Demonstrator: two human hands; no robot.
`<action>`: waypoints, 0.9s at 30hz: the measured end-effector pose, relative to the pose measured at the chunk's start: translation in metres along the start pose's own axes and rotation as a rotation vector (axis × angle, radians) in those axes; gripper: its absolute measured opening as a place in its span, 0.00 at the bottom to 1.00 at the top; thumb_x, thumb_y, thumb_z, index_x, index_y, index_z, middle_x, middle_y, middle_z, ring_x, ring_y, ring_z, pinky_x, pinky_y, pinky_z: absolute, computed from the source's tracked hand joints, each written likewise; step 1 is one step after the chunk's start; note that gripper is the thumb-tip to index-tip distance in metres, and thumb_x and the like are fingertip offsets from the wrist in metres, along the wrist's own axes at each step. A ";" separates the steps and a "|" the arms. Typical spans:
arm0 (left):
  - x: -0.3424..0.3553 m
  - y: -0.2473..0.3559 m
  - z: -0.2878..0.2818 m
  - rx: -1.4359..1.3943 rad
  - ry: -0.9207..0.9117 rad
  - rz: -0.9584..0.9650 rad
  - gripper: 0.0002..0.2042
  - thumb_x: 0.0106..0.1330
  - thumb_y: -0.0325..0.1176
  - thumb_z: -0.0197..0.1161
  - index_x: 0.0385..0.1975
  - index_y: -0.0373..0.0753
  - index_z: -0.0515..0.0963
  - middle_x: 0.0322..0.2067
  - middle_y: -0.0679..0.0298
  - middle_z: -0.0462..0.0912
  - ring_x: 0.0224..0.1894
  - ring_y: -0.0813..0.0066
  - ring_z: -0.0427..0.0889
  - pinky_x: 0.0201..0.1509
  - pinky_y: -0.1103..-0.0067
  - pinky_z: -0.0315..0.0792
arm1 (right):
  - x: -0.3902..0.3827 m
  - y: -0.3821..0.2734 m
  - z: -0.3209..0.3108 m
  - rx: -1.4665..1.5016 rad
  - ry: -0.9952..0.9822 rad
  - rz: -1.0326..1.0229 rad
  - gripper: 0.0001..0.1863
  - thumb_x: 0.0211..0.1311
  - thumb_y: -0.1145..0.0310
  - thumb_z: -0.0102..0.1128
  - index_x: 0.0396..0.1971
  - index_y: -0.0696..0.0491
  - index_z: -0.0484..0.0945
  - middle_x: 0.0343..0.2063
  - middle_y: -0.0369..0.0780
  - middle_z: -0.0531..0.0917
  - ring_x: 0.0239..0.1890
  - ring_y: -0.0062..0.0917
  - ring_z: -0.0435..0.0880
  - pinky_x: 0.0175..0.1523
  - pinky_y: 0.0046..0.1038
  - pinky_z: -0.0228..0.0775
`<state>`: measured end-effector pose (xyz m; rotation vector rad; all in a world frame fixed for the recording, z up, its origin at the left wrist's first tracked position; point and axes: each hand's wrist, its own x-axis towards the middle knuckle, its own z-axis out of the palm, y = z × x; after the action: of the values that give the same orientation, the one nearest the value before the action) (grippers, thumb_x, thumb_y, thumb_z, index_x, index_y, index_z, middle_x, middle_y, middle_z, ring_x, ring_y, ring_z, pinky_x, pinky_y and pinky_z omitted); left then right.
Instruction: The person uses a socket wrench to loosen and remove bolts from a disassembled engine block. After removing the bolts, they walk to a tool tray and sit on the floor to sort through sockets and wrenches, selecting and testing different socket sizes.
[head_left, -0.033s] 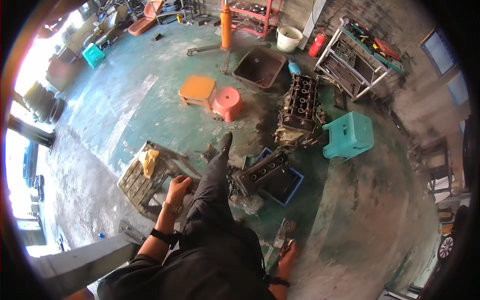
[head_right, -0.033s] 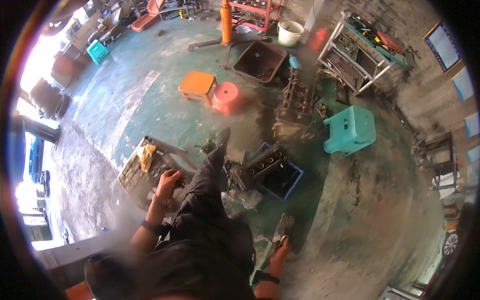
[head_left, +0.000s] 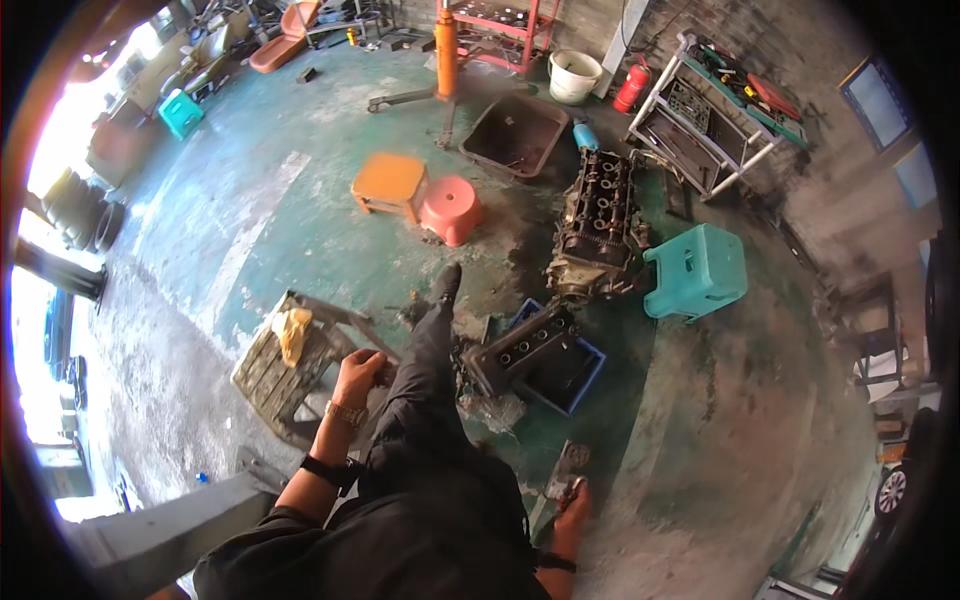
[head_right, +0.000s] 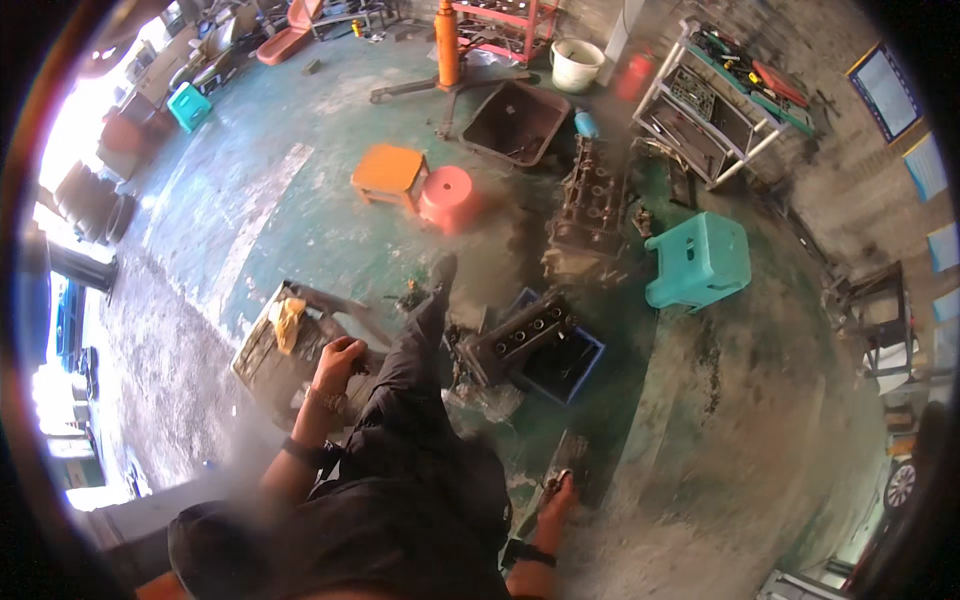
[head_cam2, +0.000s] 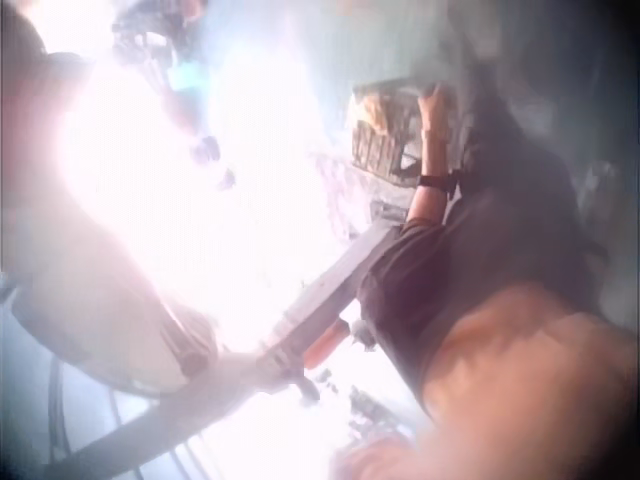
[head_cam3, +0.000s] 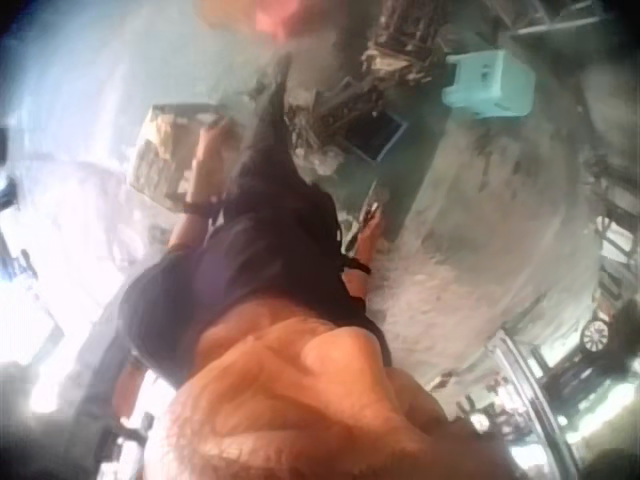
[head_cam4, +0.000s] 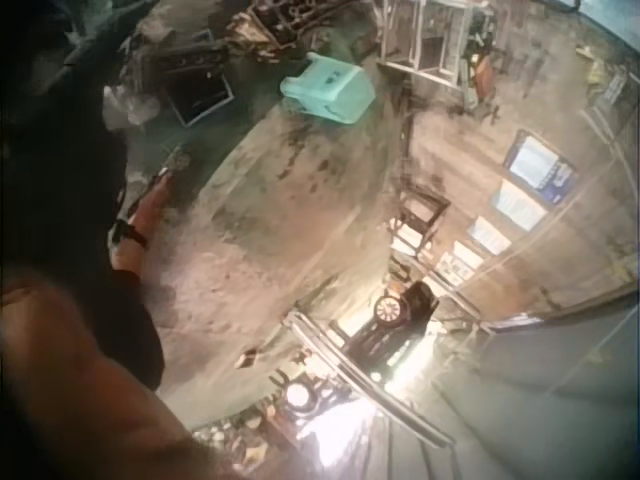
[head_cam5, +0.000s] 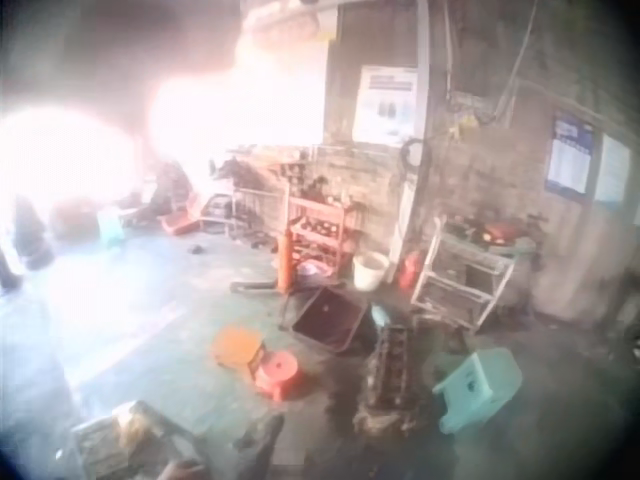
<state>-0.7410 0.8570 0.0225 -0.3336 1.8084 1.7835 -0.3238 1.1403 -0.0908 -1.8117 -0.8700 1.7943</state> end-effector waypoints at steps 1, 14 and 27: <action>0.030 0.009 0.009 -0.003 -0.047 0.010 0.12 0.64 0.33 0.58 0.37 0.28 0.76 0.28 0.59 0.82 0.24 0.75 0.79 0.28 0.79 0.73 | 0.011 -0.002 0.027 0.010 -0.012 0.000 0.14 0.66 0.53 0.49 0.27 0.46 0.74 0.16 0.33 0.73 0.13 0.18 0.68 0.14 0.22 0.55; 0.350 0.220 0.037 0.120 0.015 -0.124 0.11 0.65 0.33 0.58 0.37 0.30 0.76 0.29 0.58 0.81 0.24 0.73 0.80 0.26 0.79 0.74 | 0.114 -0.207 0.371 0.104 -0.020 0.066 0.16 0.66 0.48 0.51 0.32 0.47 0.75 0.19 0.34 0.76 0.15 0.19 0.71 0.17 0.20 0.59; 0.436 0.223 0.080 0.380 0.066 -0.403 0.13 0.67 0.35 0.58 0.40 0.30 0.75 0.30 0.59 0.80 0.26 0.75 0.79 0.31 0.80 0.74 | 0.295 -0.324 0.461 0.079 -0.043 -0.026 0.16 0.68 0.56 0.46 0.45 0.50 0.74 0.25 0.36 0.76 0.21 0.19 0.72 0.21 0.20 0.58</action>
<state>-1.1973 1.0453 -0.0286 -0.5608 1.9149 1.1430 -0.8334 1.5207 -0.1005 -1.7112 -0.8231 1.8319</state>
